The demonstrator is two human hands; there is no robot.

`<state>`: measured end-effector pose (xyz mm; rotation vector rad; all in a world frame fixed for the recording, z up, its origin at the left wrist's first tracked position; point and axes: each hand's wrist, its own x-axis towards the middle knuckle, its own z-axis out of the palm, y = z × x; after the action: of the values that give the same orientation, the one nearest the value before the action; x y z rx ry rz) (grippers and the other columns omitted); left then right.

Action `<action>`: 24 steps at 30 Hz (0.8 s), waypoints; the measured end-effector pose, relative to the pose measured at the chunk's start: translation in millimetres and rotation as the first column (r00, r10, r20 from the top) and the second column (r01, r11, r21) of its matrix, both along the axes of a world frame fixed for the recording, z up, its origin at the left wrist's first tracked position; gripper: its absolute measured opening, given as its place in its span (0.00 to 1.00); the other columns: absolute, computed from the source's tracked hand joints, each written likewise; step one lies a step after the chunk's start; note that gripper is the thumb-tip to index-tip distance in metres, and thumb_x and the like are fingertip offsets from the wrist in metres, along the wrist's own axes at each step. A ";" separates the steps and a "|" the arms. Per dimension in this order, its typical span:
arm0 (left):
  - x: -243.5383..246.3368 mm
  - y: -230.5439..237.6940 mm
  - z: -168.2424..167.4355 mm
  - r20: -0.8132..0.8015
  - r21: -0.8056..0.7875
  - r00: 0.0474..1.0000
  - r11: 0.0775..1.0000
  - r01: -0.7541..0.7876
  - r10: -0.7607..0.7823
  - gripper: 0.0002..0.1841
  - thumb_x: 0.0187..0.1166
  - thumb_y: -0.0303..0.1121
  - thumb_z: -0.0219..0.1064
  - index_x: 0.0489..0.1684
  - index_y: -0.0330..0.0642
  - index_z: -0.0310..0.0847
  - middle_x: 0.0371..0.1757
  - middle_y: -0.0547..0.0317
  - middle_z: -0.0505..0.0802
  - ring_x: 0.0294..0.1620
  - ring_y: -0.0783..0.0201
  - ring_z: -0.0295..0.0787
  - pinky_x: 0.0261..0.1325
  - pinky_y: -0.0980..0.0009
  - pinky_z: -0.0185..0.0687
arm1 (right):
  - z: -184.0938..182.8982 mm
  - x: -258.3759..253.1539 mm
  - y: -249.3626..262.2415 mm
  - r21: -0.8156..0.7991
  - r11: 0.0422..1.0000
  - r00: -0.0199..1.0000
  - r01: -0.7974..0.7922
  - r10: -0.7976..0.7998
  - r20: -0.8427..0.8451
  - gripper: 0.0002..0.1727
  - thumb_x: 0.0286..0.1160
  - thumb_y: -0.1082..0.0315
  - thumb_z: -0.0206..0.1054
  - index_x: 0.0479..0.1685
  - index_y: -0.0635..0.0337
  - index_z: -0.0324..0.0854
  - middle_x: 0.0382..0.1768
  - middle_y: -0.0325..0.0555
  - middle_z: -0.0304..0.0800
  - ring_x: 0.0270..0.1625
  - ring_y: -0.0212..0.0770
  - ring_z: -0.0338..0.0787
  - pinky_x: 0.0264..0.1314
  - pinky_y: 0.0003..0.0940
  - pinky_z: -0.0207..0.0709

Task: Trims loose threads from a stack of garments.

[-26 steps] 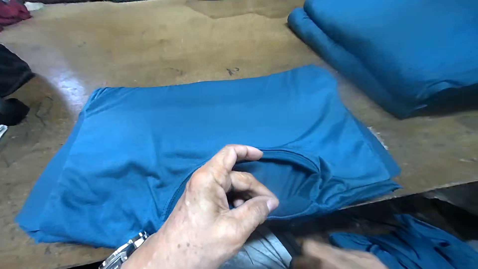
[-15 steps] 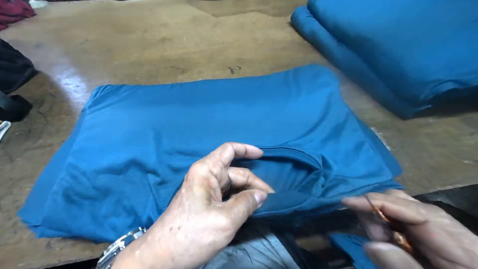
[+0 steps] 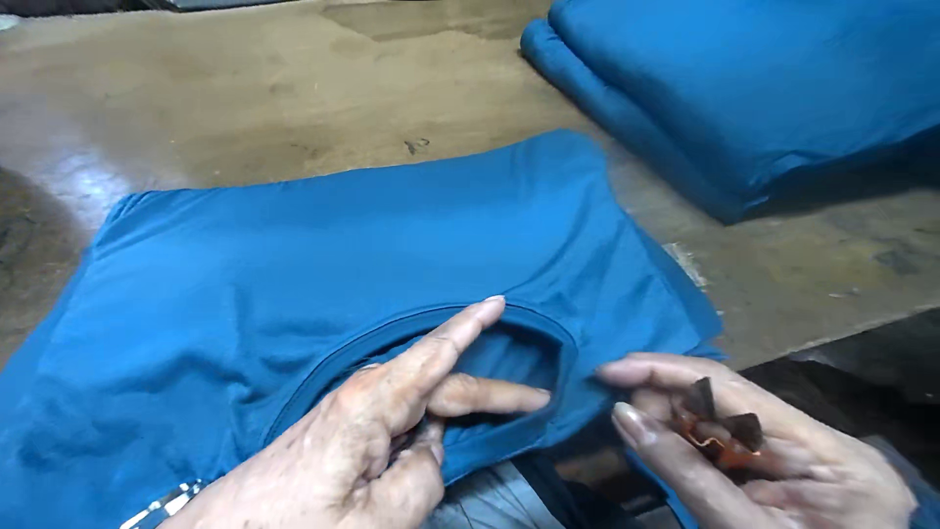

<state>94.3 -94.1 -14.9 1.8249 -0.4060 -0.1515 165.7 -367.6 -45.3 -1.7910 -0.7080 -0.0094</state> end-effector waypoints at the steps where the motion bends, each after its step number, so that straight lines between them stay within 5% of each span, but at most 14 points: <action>1: 0.8 1.4 0.2 -0.016 -0.003 1.000 1.000 0.008 -0.008 0.43 0.76 0.21 0.55 0.97 0.48 0.46 0.61 0.67 0.94 0.47 0.77 0.88 0.51 0.82 0.83 | 0.4 -0.5 1.8 0.006 1.000 1.000 -0.010 0.010 -0.009 0.14 0.76 0.71 0.70 0.58 0.62 0.87 0.31 0.31 0.87 0.30 0.17 0.78 0.31 0.12 0.73; 5: 4.7 6.8 0.2 -0.094 -0.021 0.994 0.999 0.047 -0.048 0.46 0.74 0.20 0.56 0.98 0.53 0.43 0.64 0.65 0.93 0.44 0.77 0.87 0.46 0.84 0.82 | 2.2 -2.6 14.3 0.021 0.999 0.999 -0.039 0.039 -0.036 0.19 0.74 0.65 0.77 0.60 0.65 0.87 0.33 0.35 0.89 0.31 0.19 0.79 0.31 0.13 0.73; 8: 7.3 5.7 -1.0 -0.163 -0.049 0.987 0.999 -0.008 0.000 0.48 0.73 0.28 0.68 0.98 0.57 0.45 0.64 0.66 0.92 0.31 0.79 0.79 0.30 0.84 0.73 | -3.4 -4.5 27.1 0.035 0.999 0.999 -0.019 0.021 -0.046 0.16 0.73 0.65 0.78 0.52 0.68 0.89 0.29 0.39 0.87 0.28 0.22 0.79 0.29 0.15 0.72; 10: 7.3 -5.2 -4.8 -0.051 0.019 0.982 0.983 -0.182 0.183 0.48 0.68 0.39 0.81 0.93 0.49 0.57 0.56 0.68 0.95 0.34 0.77 0.84 0.32 0.82 0.77 | -8.9 -4.8 31.7 0.038 0.999 0.999 -0.014 0.016 -0.046 0.13 0.74 0.64 0.77 0.44 0.67 0.89 0.26 0.39 0.85 0.25 0.21 0.74 0.25 0.14 0.66; 12: 9.3 -17.7 -10.7 0.115 0.102 0.937 0.934 -0.342 0.330 0.47 0.63 0.44 0.85 0.86 0.43 0.64 0.50 0.72 0.97 0.43 0.74 0.92 0.40 0.79 0.87 | -11.7 -2.9 32.4 0.039 0.999 0.997 -0.028 0.030 -0.070 0.17 0.70 0.64 0.79 0.55 0.63 0.89 0.26 0.35 0.82 0.24 0.19 0.71 0.24 0.13 0.63; 17: 12.0 -43.7 -9.4 0.209 0.077 0.870 0.879 -0.470 0.447 0.46 0.65 0.36 0.84 0.84 0.37 0.61 0.44 0.69 0.98 0.47 0.69 0.97 0.53 0.70 0.96 | -6.6 -1.9 30.9 0.102 0.994 0.984 -0.044 0.061 -0.165 0.21 0.68 0.68 0.80 0.59 0.64 0.85 0.29 0.37 0.85 0.25 0.21 0.76 0.24 0.14 0.71; 24: 23.3 -61.3 -3.5 0.131 -0.048 0.840 0.850 -0.525 0.527 0.37 0.69 0.21 0.73 0.83 0.38 0.65 0.33 0.68 0.96 0.30 0.71 0.93 0.32 0.79 0.89 | -2.5 -5.7 22.0 0.173 0.984 0.977 -0.039 0.074 -0.202 0.25 0.61 0.73 0.83 0.62 0.62 0.87 0.27 0.30 0.82 0.25 0.17 0.71 0.23 0.10 0.63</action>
<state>117.6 -155.4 -18.5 1.8766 0.0140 0.3639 160.0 -345.6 -47.8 -1.5824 -0.5898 0.1507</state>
